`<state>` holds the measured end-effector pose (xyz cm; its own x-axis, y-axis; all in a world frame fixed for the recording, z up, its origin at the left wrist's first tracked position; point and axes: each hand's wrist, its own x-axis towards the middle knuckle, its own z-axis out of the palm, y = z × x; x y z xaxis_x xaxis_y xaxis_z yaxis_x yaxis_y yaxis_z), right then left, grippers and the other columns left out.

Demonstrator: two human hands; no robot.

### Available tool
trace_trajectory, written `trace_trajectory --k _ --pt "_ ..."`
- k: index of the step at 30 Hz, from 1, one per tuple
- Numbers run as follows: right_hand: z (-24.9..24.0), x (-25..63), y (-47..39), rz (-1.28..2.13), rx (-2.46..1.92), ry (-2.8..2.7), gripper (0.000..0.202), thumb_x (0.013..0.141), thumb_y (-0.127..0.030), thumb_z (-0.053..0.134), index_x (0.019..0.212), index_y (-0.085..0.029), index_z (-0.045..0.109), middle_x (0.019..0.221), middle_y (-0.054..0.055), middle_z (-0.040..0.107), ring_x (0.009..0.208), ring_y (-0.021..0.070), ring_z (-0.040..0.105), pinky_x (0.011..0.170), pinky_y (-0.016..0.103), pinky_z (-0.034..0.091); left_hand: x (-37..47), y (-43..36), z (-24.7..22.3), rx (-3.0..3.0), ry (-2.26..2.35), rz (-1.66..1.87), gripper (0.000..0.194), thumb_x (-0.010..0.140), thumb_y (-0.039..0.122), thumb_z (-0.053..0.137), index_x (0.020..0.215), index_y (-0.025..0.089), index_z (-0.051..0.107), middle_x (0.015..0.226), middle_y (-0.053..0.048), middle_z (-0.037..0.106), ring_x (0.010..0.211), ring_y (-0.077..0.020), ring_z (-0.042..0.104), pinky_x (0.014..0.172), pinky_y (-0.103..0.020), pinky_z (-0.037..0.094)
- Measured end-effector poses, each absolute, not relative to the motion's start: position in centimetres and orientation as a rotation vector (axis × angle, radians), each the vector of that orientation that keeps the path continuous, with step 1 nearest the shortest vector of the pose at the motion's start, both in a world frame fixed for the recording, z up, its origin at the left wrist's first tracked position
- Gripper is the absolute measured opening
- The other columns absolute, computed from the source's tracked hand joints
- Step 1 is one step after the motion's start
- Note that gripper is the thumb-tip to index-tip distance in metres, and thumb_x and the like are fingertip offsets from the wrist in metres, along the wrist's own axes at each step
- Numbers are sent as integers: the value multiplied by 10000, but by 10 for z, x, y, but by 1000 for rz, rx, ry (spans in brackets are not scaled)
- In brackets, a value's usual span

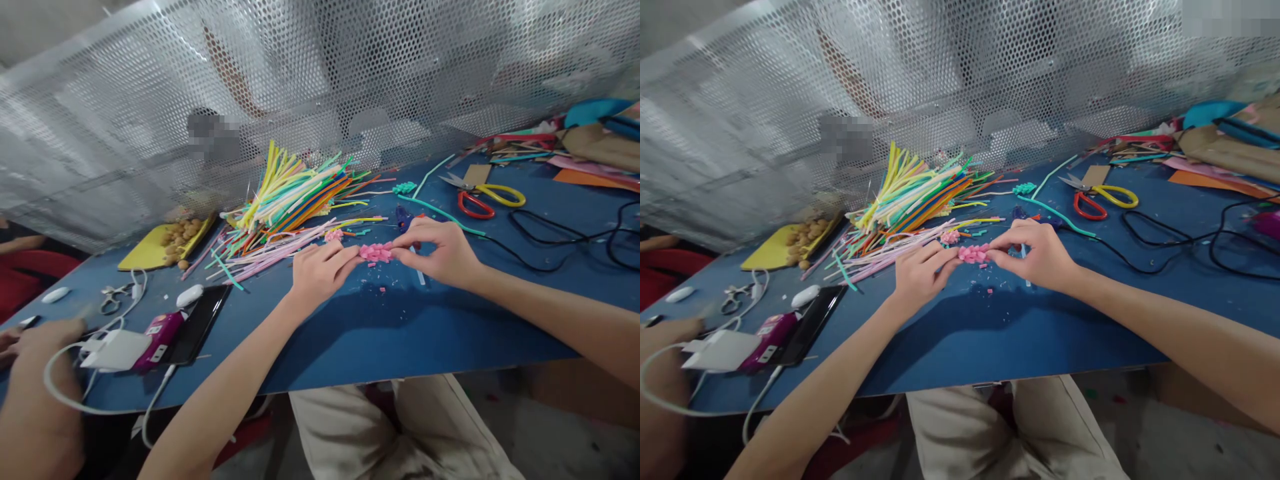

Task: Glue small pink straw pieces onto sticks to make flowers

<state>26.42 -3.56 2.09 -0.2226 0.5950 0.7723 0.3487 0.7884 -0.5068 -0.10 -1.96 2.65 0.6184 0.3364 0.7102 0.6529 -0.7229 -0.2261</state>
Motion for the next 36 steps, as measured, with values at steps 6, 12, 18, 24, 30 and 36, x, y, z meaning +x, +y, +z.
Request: trace_trajectory --k 6,12,18,24,30,36 --pt "18 263 -32 392 -833 -1849 51 828 -231 731 824 -223 781 711 2 728 619 138 576 608 297 486 2 -18 24 -2392 -849 -841 217 996 431 641 1053 262 765 910 16 760 717 -92 653 673 -253 398" --pt "13 273 -22 405 -927 -1887 68 845 -253 719 829 -221 777 715 3 728 634 147 576 635 310 475 1 -13 28 -2578 -1108 -756 351 1011 532 567 1156 255 727 999 -20 768 972 -178 696 878 -283 459" --pt "16 276 -21 344 -954 -2011 111 872 -283 699 793 -230 756 734 6 734 646 160 579 666 331 473 -22 8 47 -2446 -1530 -726 446 1007 549 516 1214 198 700 1112 -94 746 1085 -247 657 971 -338 452" --pt "20 280 -23 272 -1000 -2036 96 874 -281 679 829 -241 754 734 7 723 642 169 585 663 337 472 -123 21 78 -2535 -2118 -129 472 949 587 488 969 196 752 911 -67 770 862 -242 699 799 -306 488" --pt "23 289 -21 214 -1074 -2033 93 876 -309 677 868 -257 754 767 15 731 661 188 606 683 348 485 -245 -21 65 -1971 -2308 45 734 872 712 536 1269 97 588 1229 -196 695 1137 -332 672 986 -381 502" --pt "20 289 -21 264 -1094 -2032 85 873 -310 679 866 -260 747 766 5 724 643 172 595 655 329 478 -289 -61 49 -2009 -2493 281 749 770 849 559 919 118 632 887 -186 696 936 -381 685 860 -429 521"
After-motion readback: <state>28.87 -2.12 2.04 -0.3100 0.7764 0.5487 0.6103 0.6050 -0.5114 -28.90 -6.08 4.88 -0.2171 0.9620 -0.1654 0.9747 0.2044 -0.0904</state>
